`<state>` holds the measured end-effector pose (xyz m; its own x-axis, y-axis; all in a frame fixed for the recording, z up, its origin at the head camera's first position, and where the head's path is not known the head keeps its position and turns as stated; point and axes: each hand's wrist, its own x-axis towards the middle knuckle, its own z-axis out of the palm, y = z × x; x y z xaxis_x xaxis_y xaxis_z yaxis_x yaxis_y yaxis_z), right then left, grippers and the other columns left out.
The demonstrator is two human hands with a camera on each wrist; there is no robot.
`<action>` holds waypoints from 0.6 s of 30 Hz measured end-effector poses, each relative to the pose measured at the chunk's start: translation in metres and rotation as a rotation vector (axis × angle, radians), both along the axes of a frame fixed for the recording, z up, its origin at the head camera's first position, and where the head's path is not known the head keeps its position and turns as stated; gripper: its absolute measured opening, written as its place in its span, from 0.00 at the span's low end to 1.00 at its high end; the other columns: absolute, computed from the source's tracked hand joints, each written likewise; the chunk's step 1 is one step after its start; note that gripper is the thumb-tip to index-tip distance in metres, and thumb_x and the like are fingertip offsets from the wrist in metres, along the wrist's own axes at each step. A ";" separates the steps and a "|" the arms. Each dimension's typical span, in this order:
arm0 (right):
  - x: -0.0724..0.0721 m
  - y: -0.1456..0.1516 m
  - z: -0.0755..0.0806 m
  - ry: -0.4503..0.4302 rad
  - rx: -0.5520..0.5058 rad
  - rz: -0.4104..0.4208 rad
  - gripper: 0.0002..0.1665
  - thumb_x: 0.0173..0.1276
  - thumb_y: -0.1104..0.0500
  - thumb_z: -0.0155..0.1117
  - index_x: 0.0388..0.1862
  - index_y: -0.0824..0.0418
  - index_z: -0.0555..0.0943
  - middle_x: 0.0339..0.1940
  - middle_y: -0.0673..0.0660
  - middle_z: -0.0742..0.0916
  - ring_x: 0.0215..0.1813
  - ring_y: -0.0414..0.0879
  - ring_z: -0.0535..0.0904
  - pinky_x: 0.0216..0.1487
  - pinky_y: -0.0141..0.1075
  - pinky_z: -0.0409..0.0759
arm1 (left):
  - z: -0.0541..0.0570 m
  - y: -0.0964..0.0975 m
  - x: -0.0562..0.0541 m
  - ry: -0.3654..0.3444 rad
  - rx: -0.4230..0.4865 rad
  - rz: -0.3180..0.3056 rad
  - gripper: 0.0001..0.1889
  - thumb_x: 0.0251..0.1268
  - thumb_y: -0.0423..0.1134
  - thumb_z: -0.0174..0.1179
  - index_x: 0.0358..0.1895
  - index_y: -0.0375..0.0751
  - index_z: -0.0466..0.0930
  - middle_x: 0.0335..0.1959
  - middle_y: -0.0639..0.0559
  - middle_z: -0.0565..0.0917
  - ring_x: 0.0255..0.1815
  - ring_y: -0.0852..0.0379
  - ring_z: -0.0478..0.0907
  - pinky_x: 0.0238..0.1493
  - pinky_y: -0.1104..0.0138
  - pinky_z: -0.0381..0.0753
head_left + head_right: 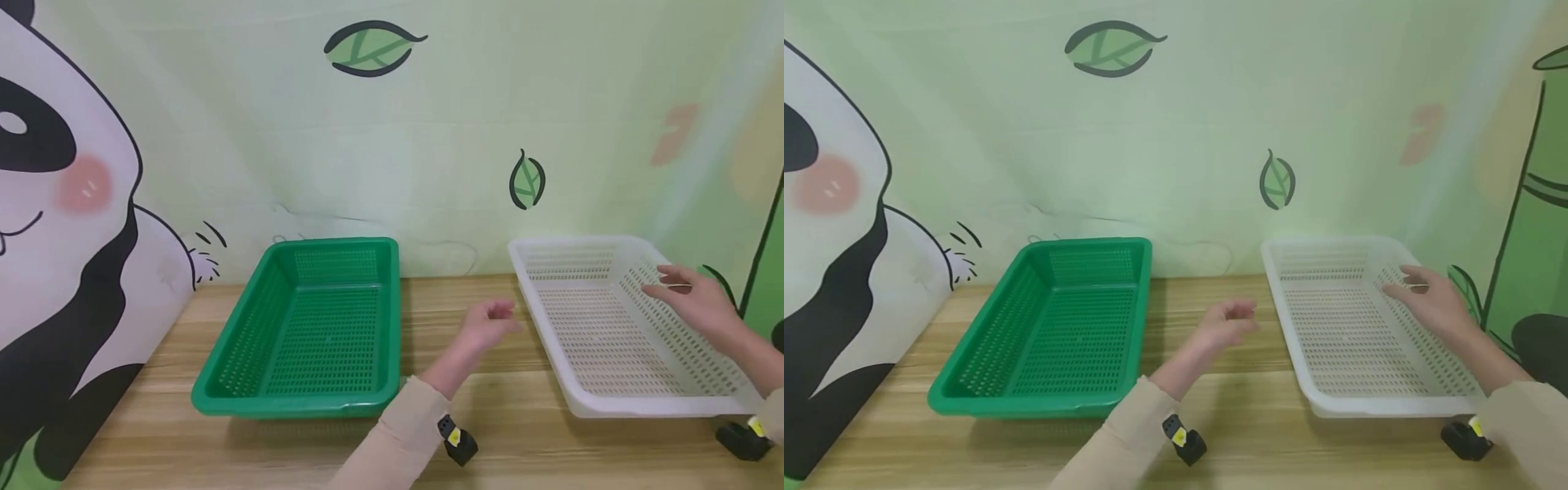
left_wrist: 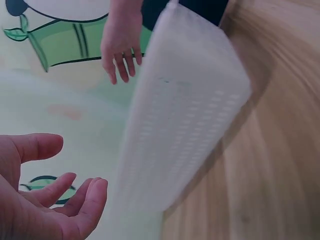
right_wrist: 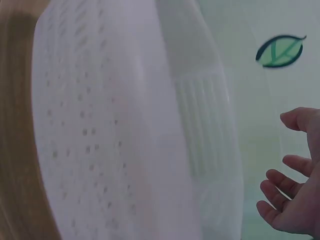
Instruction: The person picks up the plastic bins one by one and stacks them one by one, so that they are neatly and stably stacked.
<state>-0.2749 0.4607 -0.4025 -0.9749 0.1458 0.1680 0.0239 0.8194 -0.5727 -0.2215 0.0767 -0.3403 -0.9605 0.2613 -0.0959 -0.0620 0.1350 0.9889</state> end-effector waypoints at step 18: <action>0.081 -0.009 0.031 -0.089 -0.031 -0.222 0.41 0.69 0.49 0.46 0.67 0.75 0.45 0.63 0.81 0.54 0.60 0.76 0.52 0.51 0.65 0.59 | -0.042 0.036 0.018 -0.041 0.058 0.038 0.23 0.45 0.29 0.67 0.49 0.36 0.75 0.36 0.47 0.78 0.34 0.57 0.73 0.34 0.66 0.75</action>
<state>-0.1942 0.4514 -0.3715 -0.9292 0.3617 0.0753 0.2525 0.7706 -0.5851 -0.2036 0.1126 -0.3821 -0.9653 0.2315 -0.1210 -0.1065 0.0742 0.9915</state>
